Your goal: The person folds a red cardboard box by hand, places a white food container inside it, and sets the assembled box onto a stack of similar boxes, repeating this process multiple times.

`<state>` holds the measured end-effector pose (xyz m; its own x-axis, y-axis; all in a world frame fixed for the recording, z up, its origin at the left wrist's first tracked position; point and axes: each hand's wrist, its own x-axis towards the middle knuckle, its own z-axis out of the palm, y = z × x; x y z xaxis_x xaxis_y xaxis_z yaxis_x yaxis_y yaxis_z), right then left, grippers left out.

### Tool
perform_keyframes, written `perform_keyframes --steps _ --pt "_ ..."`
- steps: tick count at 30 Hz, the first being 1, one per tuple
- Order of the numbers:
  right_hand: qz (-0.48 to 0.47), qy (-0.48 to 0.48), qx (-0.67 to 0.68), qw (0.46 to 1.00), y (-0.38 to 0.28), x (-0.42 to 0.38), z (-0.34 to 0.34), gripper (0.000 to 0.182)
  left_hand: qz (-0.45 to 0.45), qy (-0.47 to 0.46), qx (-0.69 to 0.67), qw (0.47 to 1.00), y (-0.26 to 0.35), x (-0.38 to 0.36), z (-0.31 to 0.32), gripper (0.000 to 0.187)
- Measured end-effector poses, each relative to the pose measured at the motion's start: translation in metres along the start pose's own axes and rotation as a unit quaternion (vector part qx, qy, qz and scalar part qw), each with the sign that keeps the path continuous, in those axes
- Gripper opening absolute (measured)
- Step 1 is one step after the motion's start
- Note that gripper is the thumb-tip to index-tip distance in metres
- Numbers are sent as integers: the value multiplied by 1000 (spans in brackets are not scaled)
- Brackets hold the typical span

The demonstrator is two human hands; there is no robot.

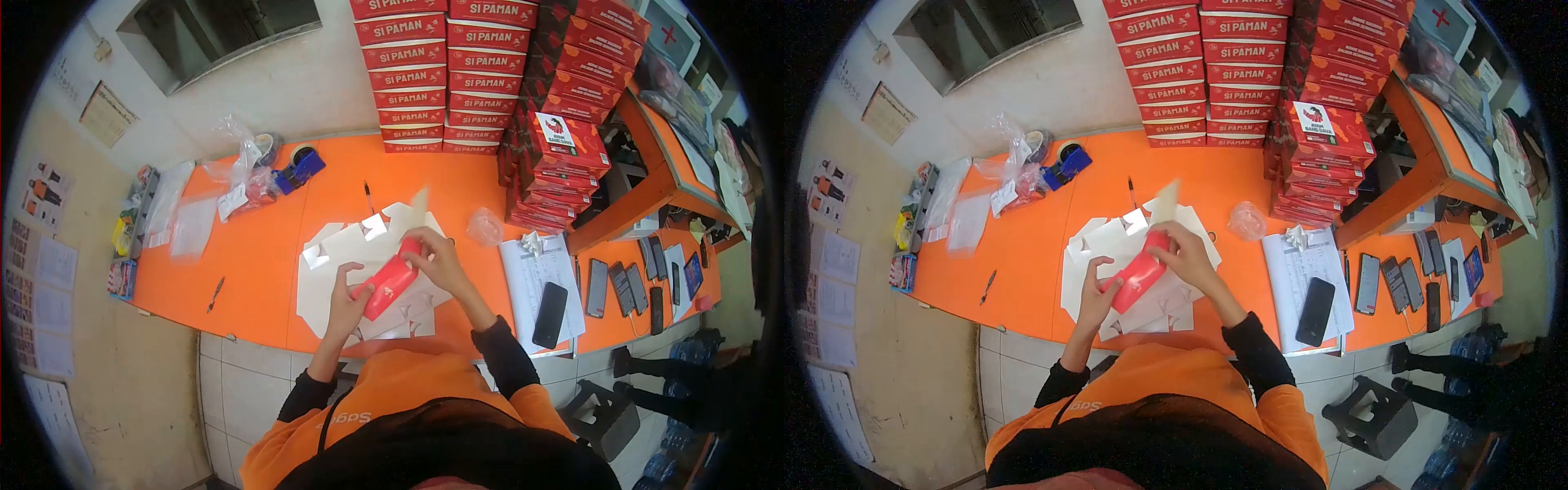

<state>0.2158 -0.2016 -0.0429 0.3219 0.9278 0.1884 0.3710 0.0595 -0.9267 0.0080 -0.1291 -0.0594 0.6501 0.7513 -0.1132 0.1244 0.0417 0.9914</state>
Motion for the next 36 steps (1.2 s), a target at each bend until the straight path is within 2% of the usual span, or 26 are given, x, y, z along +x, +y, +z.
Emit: perform_keyframes --steps 2,5,6,9,10,13,14,18,22,24,28,31,34,36 --pt "-71 -78 -66 992 -16 -2 -3 25 -7 -30 -30 999 8 -6 3 40" --pt "-100 -39 -135 985 -15 -4 1 27 1 -42 -64 997 6 -8 -1 41" --pt "-111 -65 -147 981 -13 -5 2 30 17 -34 -82 996 5 -9 1 42" --pt "-90 -111 -140 980 -17 -1 0 30 54 -20 -87 995 2 -12 1 42" --pt "-34 -132 -130 982 -26 0 -4 29 62 -18 -83 994 0 -13 0 41" --pt "-67 -98 -122 985 -36 -5 2 28 68 -14 -95 993 8 -10 -1 40" --pt "-101 -50 -166 980 -36 -6 3 28 78 -14 -85 993 8 -10 -2 40" --pt "-32 -146 -53 987 -36 -7 2 27 93 -26 -96 991 11 -10 -6 41" --pt "-49 -111 -105 987 -34 -10 4 24 93 -18 -108 990 16 -17 -1 40" --pt "-6 -137 -45 990 -33 -12 5 26 88 -14 -133 987 25 -17 1 38" --pt "76 -155 133 976 -40 -10 -4 29 144 25 -70 987 31 -19 -6 34" --pt "100 -41 2 994 -26 -5 -9 29 127 45 -90 987 43 -18 -13 33" --pt "-48 -70 41 996 -33 -8 -20 27 28 -19 -103 994 64 -24 -6 32" --pt "-60 -144 -52 986 -65 -17 -29 29 -36 -91 -112 989 68 -36 -1 31"
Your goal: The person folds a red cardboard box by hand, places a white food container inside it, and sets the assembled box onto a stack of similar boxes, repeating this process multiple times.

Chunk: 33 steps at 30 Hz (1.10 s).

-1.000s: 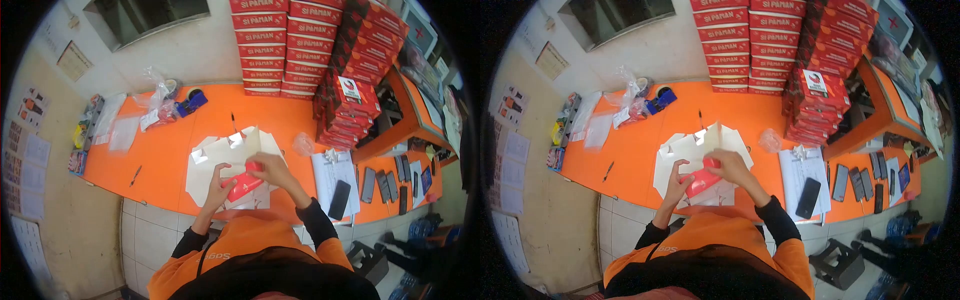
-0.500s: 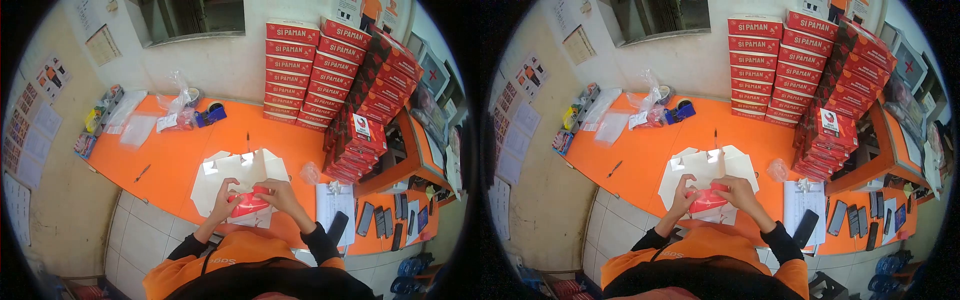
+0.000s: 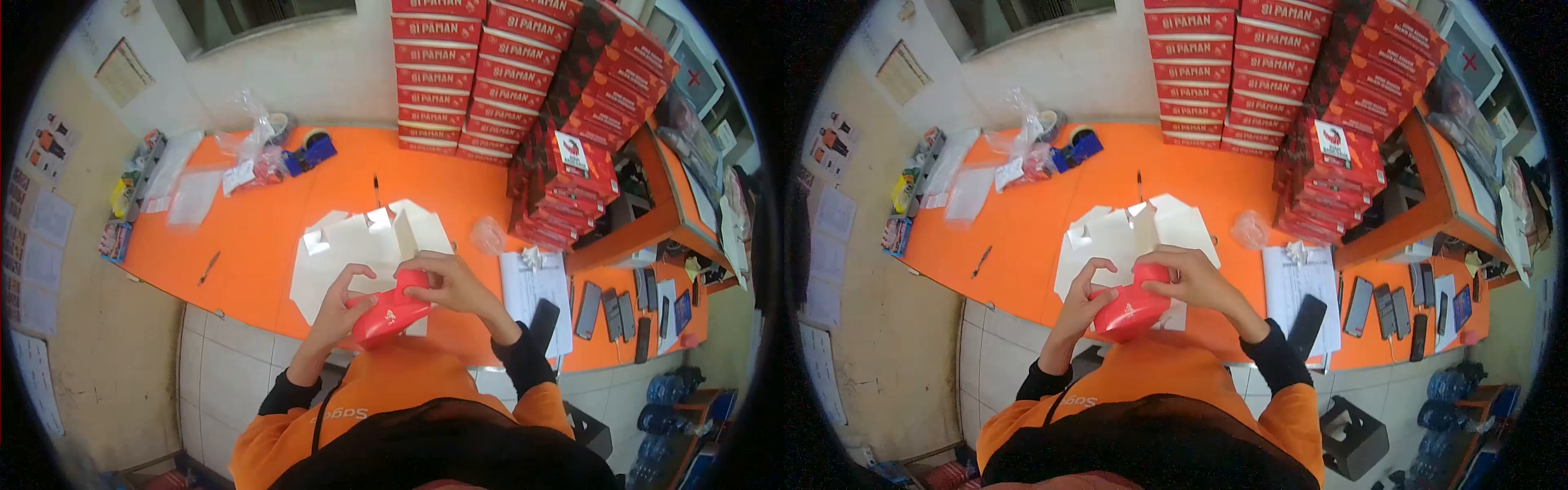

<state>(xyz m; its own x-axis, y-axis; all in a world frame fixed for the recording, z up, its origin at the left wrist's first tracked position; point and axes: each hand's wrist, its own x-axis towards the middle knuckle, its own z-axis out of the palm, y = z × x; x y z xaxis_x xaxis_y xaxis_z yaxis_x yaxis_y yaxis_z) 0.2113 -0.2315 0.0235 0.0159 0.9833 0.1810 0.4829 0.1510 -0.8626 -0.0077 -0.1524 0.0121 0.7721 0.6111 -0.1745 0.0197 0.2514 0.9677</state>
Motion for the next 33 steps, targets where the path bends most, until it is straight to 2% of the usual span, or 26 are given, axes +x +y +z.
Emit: perform_keyframes --steps 1,2,4,6,9,12,15,16,19,22,25,26,27,29,30,33 --pt "-1 -43 -40 998 -12 -5 -2 31 -18 1 -4 1000 1 -8 5 31" --pt "-7 -3 -66 998 -14 -10 -1 30 -35 3 -7 999 4 -15 12 31" --pt "4 -96 -49 994 -21 -18 -6 29 -51 10 -19 998 7 -29 24 31" --pt "5 -162 -37 986 -24 -23 -8 28 -43 16 -31 998 7 -40 34 30" --pt "16 -175 -30 984 -26 -26 -9 28 23 38 -51 998 -6 -49 41 27" --pt "8 -29 43 999 -13 -29 -3 26 15 102 -27 994 0 -55 43 23" --pt "214 -23 259 942 -16 -29 -22 13 74 161 -12 984 -7 -57 32 21" --pt "158 -11 302 940 -2 -32 -19 10 75 192 -31 978 1 -54 38 19" --pt "65 12 389 919 18 -32 -9 10 77 193 -69 976 -1 -49 33 19" --pt "10 -86 404 910 32 -32 -15 8 19 131 50 990 -4 -45 26 21" --pt "-46 -266 199 942 -5 -26 -21 13 -50 -59 -17 997 9 -38 36 23" --pt "-5 -217 97 971 -24 -26 -19 15 -48 -63 -39 996 9 -38 36 23" --pt "36 -147 58 987 -34 -28 -16 16 -42 -51 -44 997 10 -38 34 24" --pt "119 0 -23 993 -45 -32 -11 18 -29 -29 -54 998 11 -37 26 27" --pt "73 23 -37 996 -45 -36 -6 19 -23 -35 -42 998 7 -38 26 28" --pt "-40 -97 -32 994 -45 -41 -1 22 -1 -30 -39 999 -4 -40 28 31"
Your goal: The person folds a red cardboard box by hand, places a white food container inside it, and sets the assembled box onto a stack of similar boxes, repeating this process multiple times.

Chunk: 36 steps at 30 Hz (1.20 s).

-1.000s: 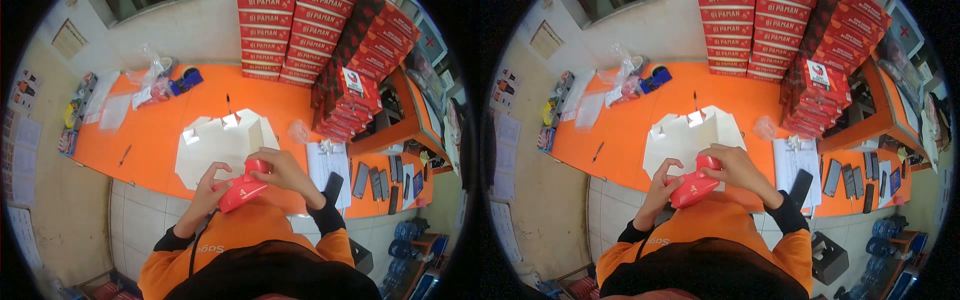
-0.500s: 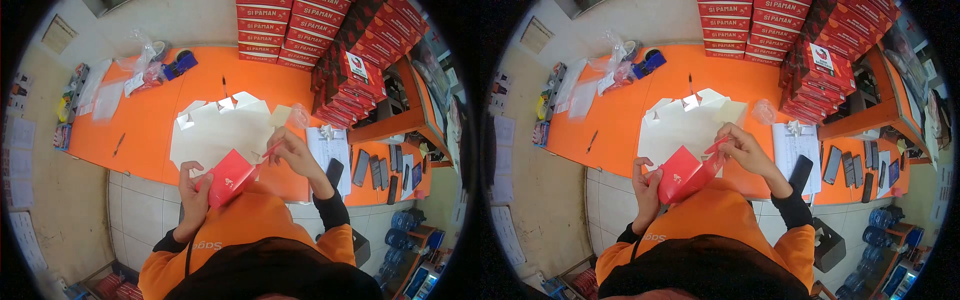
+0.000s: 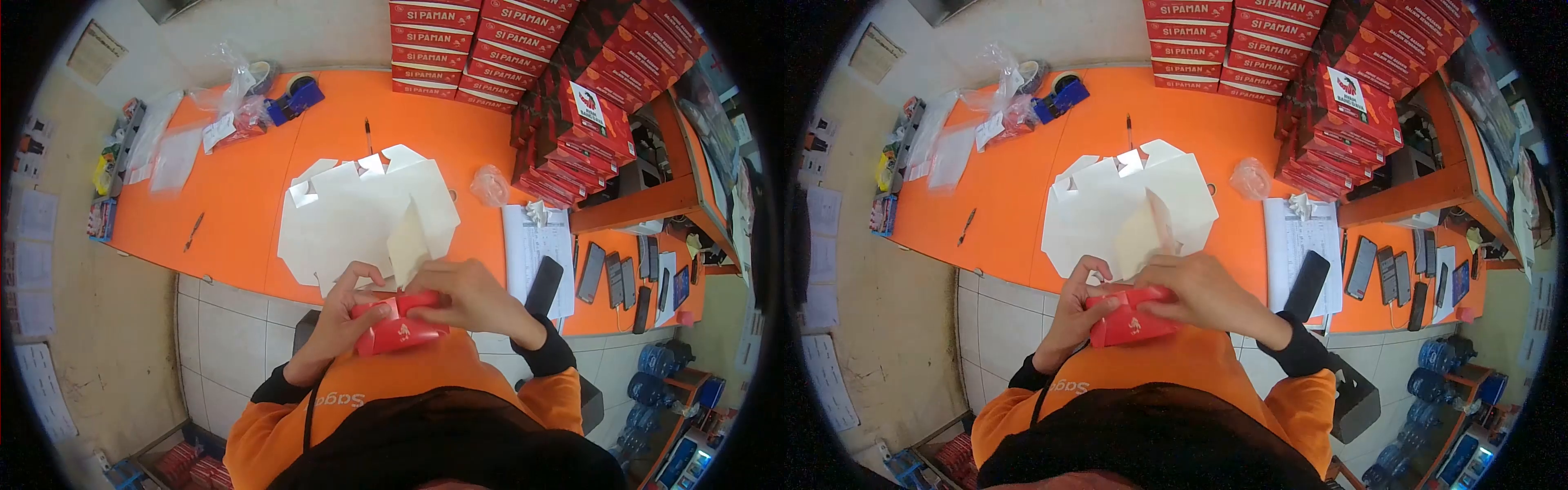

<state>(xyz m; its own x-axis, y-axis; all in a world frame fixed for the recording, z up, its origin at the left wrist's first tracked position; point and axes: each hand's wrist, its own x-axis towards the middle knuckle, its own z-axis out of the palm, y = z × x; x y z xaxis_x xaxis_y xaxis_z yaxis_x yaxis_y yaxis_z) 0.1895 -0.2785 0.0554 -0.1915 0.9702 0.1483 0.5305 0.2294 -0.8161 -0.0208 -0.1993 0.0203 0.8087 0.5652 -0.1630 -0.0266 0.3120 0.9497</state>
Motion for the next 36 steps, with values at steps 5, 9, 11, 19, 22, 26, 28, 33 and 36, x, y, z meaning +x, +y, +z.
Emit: perform_keyframes --steps 5,9,11,19,22,26,28,33,36 --pt "-16 54 3 998 5 1 13 20 51 63 -46 996 -3 1 3 34" --pt "79 62 42 994 9 -1 5 16 135 206 161 956 -7 15 -10 37" --pt "88 161 100 978 18 -2 -9 19 292 374 154 867 -9 39 -23 47" --pt "191 321 585 720 107 -4 0 28 166 241 -18 956 -8 38 -61 48" --pt "209 314 654 655 125 -2 26 31 63 99 165 979 10 27 -96 32" --pt "194 199 582 764 147 1 59 50 38 77 229 970 62 8 -81 25" --pt "187 241 380 874 114 10 61 60 33 -25 385 922 84 8 -66 27" --pt "45 34 275 960 49 21 42 43 -118 -195 271 935 32 39 -51 24" --pt "57 33 97 993 37 20 42 30 -187 -213 198 938 16 46 -49 27"
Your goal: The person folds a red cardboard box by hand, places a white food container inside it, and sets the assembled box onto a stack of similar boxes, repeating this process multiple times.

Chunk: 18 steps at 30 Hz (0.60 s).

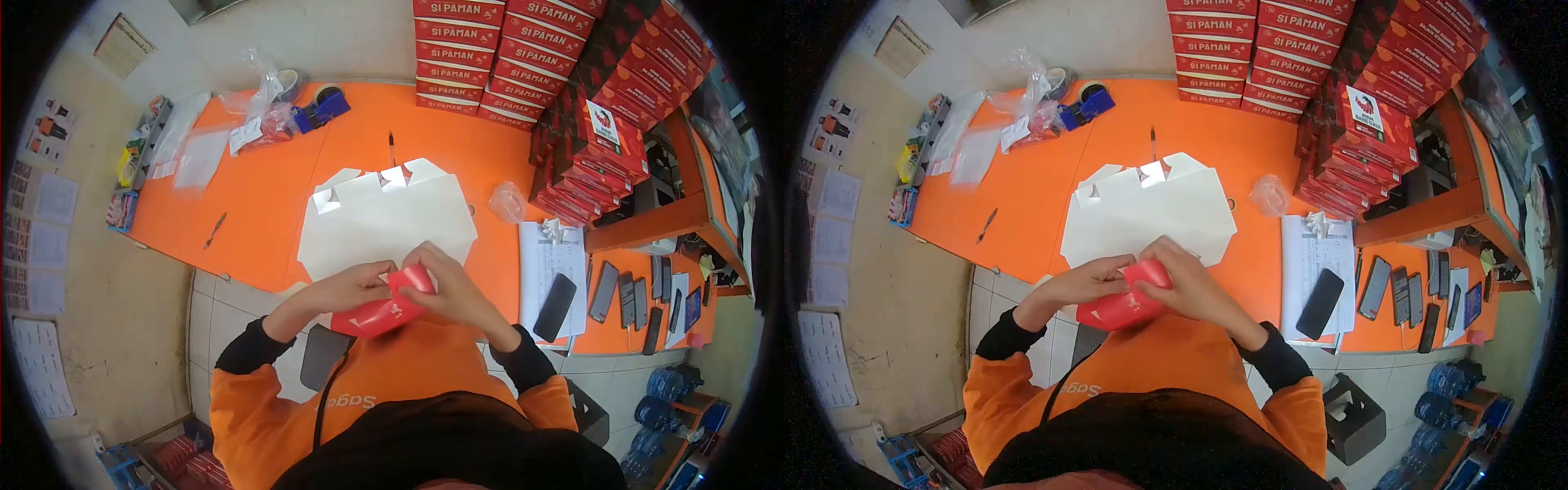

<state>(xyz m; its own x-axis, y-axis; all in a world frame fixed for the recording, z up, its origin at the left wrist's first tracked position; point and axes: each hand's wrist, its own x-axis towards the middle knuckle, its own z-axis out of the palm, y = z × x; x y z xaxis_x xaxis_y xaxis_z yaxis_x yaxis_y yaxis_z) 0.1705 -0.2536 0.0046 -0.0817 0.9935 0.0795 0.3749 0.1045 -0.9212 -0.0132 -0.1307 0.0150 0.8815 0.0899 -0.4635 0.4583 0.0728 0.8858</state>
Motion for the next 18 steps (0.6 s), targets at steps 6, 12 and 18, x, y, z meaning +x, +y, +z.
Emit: perform_keyframes --steps 6,12,18 --pt "-31 51 -32 998 -5 -10 -6 25 43 -45 -49 997 15 -7 2 46" --pt "-58 -47 -56 996 -7 -8 -29 17 38 -44 -13 998 24 1 5 51" --pt "54 -8 -100 994 -12 -7 -34 13 284 241 290 882 48 1 19 44"
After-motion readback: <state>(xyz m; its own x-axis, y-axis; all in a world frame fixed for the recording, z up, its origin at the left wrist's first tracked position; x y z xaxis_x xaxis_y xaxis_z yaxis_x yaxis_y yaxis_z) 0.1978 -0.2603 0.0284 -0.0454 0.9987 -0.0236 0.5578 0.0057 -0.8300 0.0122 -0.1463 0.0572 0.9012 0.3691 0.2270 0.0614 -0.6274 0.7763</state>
